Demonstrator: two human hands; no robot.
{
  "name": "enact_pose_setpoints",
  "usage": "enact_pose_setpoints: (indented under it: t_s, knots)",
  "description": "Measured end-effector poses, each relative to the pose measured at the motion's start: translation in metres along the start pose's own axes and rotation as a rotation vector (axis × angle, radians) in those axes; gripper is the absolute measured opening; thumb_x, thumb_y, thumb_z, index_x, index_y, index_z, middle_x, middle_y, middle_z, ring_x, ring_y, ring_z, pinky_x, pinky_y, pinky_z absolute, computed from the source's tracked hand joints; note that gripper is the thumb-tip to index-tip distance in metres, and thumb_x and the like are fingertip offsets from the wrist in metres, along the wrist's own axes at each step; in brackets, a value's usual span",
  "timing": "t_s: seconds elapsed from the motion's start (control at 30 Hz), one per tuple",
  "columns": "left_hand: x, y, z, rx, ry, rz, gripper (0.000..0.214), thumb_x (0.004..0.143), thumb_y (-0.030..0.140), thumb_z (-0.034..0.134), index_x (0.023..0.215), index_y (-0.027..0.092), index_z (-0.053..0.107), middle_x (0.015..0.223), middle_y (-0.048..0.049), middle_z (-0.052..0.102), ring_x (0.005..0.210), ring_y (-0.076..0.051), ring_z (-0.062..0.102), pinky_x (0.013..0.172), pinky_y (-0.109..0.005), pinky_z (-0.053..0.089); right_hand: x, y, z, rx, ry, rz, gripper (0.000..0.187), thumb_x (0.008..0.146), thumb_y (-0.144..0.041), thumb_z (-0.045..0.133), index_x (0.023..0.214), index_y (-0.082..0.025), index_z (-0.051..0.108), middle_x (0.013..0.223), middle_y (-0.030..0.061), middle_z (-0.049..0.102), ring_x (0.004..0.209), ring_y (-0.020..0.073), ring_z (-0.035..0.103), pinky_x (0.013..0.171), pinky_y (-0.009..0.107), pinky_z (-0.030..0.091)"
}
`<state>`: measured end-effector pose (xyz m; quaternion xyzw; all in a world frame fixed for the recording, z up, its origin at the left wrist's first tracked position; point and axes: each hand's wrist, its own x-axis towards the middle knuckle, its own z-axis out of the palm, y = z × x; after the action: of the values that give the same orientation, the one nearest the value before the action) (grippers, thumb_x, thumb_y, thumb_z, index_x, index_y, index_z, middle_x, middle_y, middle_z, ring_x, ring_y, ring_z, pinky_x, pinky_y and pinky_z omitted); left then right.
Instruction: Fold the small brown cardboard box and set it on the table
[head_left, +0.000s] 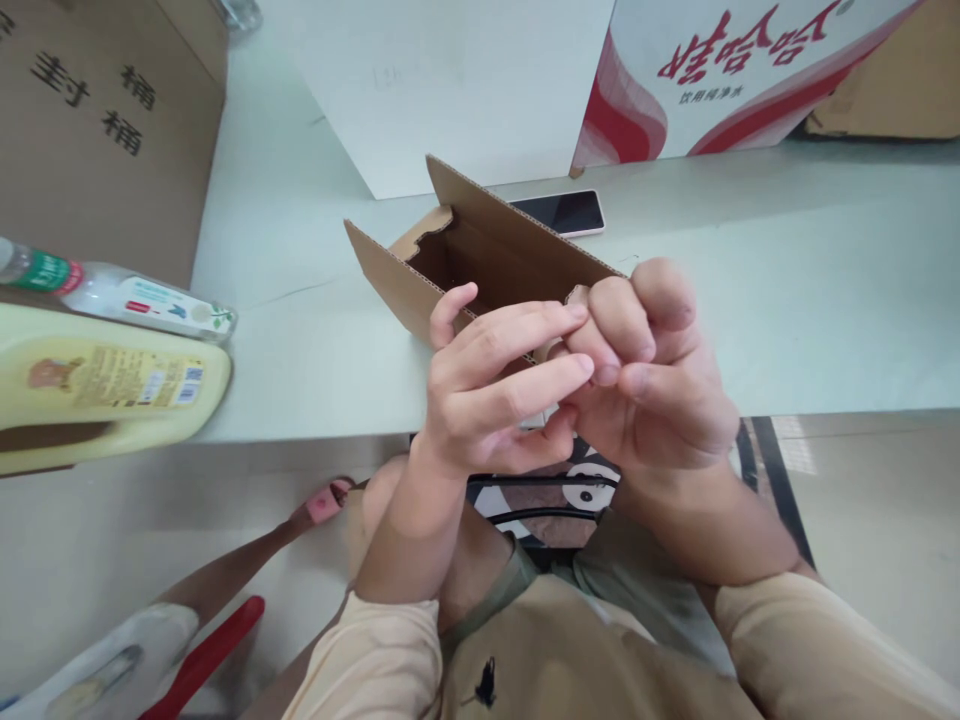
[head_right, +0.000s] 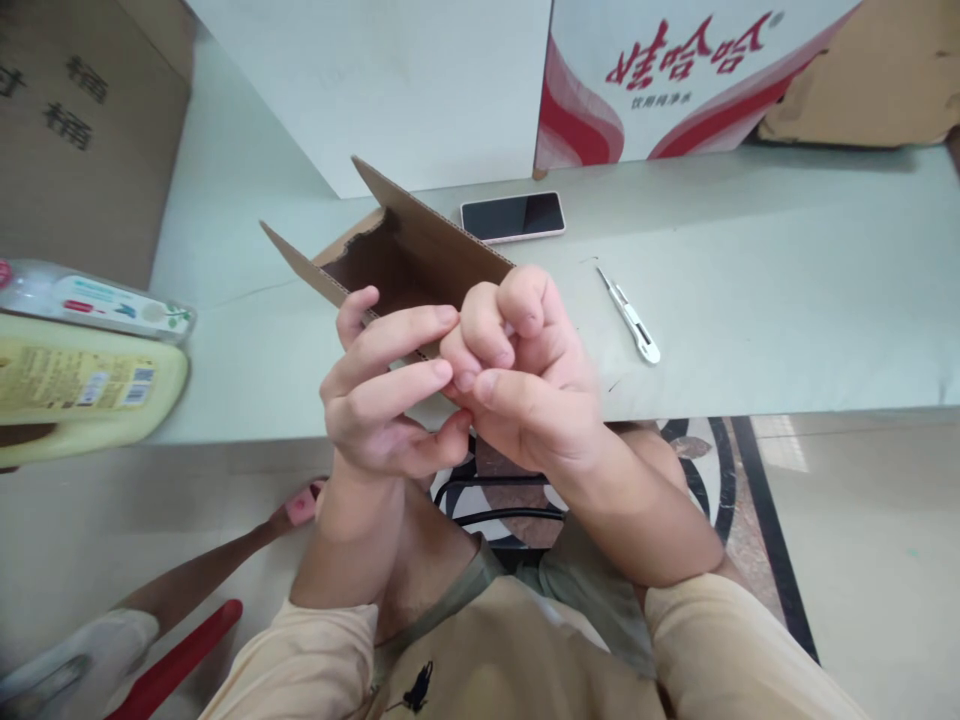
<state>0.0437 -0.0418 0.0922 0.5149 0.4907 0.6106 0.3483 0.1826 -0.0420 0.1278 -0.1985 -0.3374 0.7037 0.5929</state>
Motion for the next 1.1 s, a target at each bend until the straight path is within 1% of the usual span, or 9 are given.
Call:
enact_pose_setpoints:
  t_s: [0.17, 0.3, 0.43, 0.5, 0.63, 0.7, 0.83, 0.97, 1.1]
  knots:
    - [0.001, 0.002, 0.0, 0.015, -0.007, 0.015, 0.027, 0.075, 0.038, 0.08, 0.078, 0.027, 0.056, 0.084, 0.0013, 0.068, 0.089, -0.022, 0.07, 0.117, -0.062, 0.032, 0.0, 0.0, 0.0, 0.029, -0.004, 0.018, 0.053, 0.064, -0.03, 0.085, 0.073, -0.027, 0.034, 0.063, -0.0059, 0.034, 0.054, 0.0133, 0.038, 0.05, 0.031, 0.039]
    - [0.001, 0.001, 0.0, 0.04, -0.039, 0.054, 0.034, 0.068, 0.043, 0.085, 0.074, 0.027, 0.055, 0.085, 0.0023, 0.069, 0.088, -0.023, 0.07, 0.118, -0.061, 0.031, 0.0, 0.0, 0.002, 0.045, -0.008, 0.004, 0.05, 0.066, -0.024, 0.084, 0.072, -0.026, 0.034, 0.064, -0.006, 0.035, 0.054, 0.0131, 0.038, 0.049, 0.031, 0.038]
    - [0.002, 0.002, -0.004, 0.041, -0.033, 0.088, 0.029, 0.07, 0.041, 0.083, 0.073, 0.027, 0.058, 0.082, 0.0015, 0.07, 0.087, -0.022, 0.071, 0.116, -0.056, 0.035, -0.001, -0.001, 0.004, 0.069, -0.018, 0.003, 0.048, 0.067, -0.02, 0.082, 0.071, -0.026, 0.035, 0.064, -0.0064, 0.034, 0.055, 0.0127, 0.039, 0.05, 0.029, 0.04]
    - [0.001, 0.005, -0.006, 0.077, -0.082, 0.205, 0.027, 0.068, 0.039, 0.084, 0.074, 0.027, 0.061, 0.083, 0.0007, 0.072, 0.087, -0.022, 0.072, 0.114, -0.051, 0.037, -0.002, -0.002, 0.004, 0.085, -0.034, 0.004, 0.046, 0.067, -0.02, 0.081, 0.072, -0.026, 0.036, 0.065, -0.0062, 0.032, 0.057, 0.0124, 0.04, 0.051, 0.028, 0.041]
    - [0.0, 0.01, -0.008, 0.269, -0.245, 0.608, 0.022, 0.068, 0.031, 0.078, 0.086, 0.031, 0.065, 0.103, -0.0002, 0.076, 0.092, -0.022, 0.074, 0.113, -0.046, 0.036, -0.001, -0.001, 0.003, 0.088, -0.066, 0.02, 0.038, 0.068, -0.019, 0.078, 0.072, -0.025, 0.041, 0.066, -0.0052, 0.032, 0.058, 0.0128, 0.04, 0.052, 0.027, 0.042]
    - [0.0, 0.01, -0.01, 0.317, -0.248, 0.649, 0.025, 0.07, 0.031, 0.074, 0.093, 0.031, 0.064, 0.108, -0.0015, 0.076, 0.092, -0.022, 0.074, 0.112, -0.046, 0.037, 0.001, 0.002, 0.002, 0.112, -0.088, 0.032, 0.035, 0.069, -0.019, 0.077, 0.073, -0.026, 0.043, 0.066, -0.005, 0.031, 0.059, 0.0129, 0.04, 0.054, 0.027, 0.044]
    - [0.001, 0.009, -0.013, 0.33, -0.237, 0.646, 0.031, 0.07, 0.032, 0.072, 0.099, 0.029, 0.063, 0.112, -0.0037, 0.075, 0.099, -0.024, 0.073, 0.113, -0.046, 0.035, 0.004, 0.003, 0.001, 0.28, -0.103, 0.117, 0.035, 0.066, -0.021, 0.077, 0.075, -0.025, 0.044, 0.068, -0.0056, 0.03, 0.06, 0.0109, 0.041, 0.058, 0.024, 0.049]
    - [0.003, 0.006, -0.011, 0.417, -0.212, 0.78, 0.031, 0.077, 0.031, 0.063, 0.108, 0.029, 0.062, 0.115, -0.0023, 0.074, 0.1, -0.021, 0.073, 0.111, -0.043, 0.037, 0.005, 0.003, -0.003, 0.422, -0.078, 0.199, 0.036, 0.065, -0.019, 0.077, 0.075, -0.024, 0.043, 0.069, -0.0063, 0.033, 0.063, 0.0081, 0.045, 0.064, 0.019, 0.055]
    - [0.004, 0.007, -0.007, 0.464, -0.169, 0.83, 0.031, 0.08, 0.033, 0.057, 0.111, 0.027, 0.059, 0.112, -0.0023, 0.074, 0.098, -0.019, 0.072, 0.109, -0.043, 0.039, 0.004, 0.003, -0.004, 0.481, -0.085, 0.218, 0.034, 0.067, -0.015, 0.075, 0.076, -0.024, 0.043, 0.07, -0.0063, 0.036, 0.066, 0.0058, 0.048, 0.071, 0.014, 0.056]
